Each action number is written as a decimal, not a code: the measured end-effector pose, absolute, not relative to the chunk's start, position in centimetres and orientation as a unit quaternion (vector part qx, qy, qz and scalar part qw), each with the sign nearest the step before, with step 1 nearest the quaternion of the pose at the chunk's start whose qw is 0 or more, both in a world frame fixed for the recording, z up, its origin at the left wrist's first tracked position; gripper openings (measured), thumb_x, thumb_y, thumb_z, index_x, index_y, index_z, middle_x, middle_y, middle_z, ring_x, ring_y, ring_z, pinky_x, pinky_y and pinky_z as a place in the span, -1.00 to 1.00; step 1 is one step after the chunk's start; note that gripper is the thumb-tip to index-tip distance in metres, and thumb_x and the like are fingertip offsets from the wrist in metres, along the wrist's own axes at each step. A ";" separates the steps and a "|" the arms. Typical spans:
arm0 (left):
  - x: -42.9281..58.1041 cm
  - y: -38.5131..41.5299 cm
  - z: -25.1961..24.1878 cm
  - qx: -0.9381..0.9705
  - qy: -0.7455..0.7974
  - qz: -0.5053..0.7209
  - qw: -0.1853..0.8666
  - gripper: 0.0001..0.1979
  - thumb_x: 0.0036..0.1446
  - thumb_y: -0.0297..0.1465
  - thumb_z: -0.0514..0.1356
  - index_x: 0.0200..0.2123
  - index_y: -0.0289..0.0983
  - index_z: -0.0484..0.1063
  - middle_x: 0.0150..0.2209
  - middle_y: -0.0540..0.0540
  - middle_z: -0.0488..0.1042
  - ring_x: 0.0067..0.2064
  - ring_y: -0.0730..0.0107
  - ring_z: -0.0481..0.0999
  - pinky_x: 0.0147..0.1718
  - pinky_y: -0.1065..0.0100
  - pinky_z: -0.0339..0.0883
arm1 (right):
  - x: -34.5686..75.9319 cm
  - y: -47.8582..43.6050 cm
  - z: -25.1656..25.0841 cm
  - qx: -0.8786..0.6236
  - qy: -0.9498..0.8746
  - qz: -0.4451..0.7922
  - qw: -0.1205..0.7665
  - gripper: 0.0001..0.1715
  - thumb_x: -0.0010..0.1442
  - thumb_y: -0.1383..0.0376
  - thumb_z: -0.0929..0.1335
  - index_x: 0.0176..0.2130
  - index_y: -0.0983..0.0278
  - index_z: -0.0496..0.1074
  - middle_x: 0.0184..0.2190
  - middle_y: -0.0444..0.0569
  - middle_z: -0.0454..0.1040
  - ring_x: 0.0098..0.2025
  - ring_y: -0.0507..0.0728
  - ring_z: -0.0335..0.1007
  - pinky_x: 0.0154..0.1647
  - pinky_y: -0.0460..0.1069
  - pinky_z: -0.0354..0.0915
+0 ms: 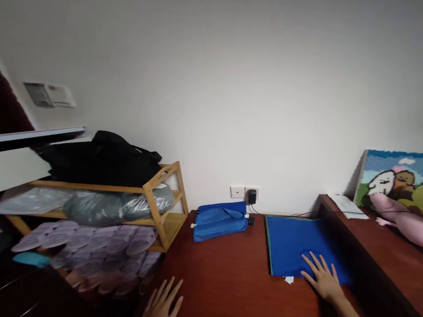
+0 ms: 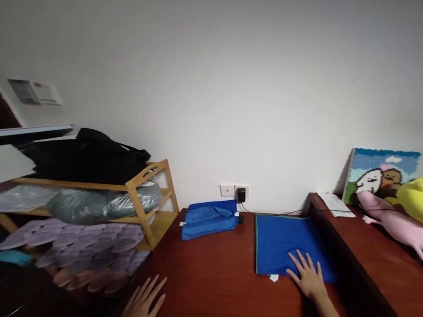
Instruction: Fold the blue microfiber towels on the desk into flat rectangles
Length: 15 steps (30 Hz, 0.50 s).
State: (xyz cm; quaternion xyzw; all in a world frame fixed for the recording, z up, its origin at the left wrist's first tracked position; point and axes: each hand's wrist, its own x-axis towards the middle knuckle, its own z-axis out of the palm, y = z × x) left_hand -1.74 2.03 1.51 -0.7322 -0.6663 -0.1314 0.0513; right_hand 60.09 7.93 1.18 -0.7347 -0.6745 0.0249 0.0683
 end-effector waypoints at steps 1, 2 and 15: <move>-1.7 1.9 1.6 -0.733 -0.665 -0.134 0.053 -0.44 0.35 -0.18 -0.03 0.35 -0.16 0.29 0.40 -0.08 0.25 0.42 0.08 0.20 0.36 -0.10 0.12 | 60.4 8.3 1.4 -0.736 -0.674 0.037 0.055 -0.17 0.27 -0.25 0.17 0.42 -0.17 0.04 0.50 -0.22 -0.02 0.53 0.34 -0.27 0.44 0.45 -0.22; -1.6 1.8 1.6 -0.733 -0.664 -0.137 0.055 -0.45 0.36 -0.19 -0.03 0.35 -0.15 0.29 0.40 -0.07 0.26 0.42 0.09 0.21 0.36 -0.10 0.13 | 60.7 8.6 1.7 -0.736 -0.674 0.048 0.043 -0.15 0.27 -0.26 0.16 0.43 -0.16 0.01 0.51 -0.23 -0.06 0.53 0.33 -0.30 0.45 0.43 -0.22; -1.3 0.7 1.5 -0.723 -0.667 -0.164 0.069 -0.49 0.38 -0.21 0.04 0.37 0.00 0.26 0.40 0.00 0.27 0.41 0.09 0.22 0.35 -0.09 0.18 | 46.1 12.3 7.1 -0.619 -0.774 0.000 0.137 -0.46 0.29 0.26 0.20 0.16 0.24 0.49 0.27 0.15 0.39 0.28 0.26 0.32 0.31 0.13 0.20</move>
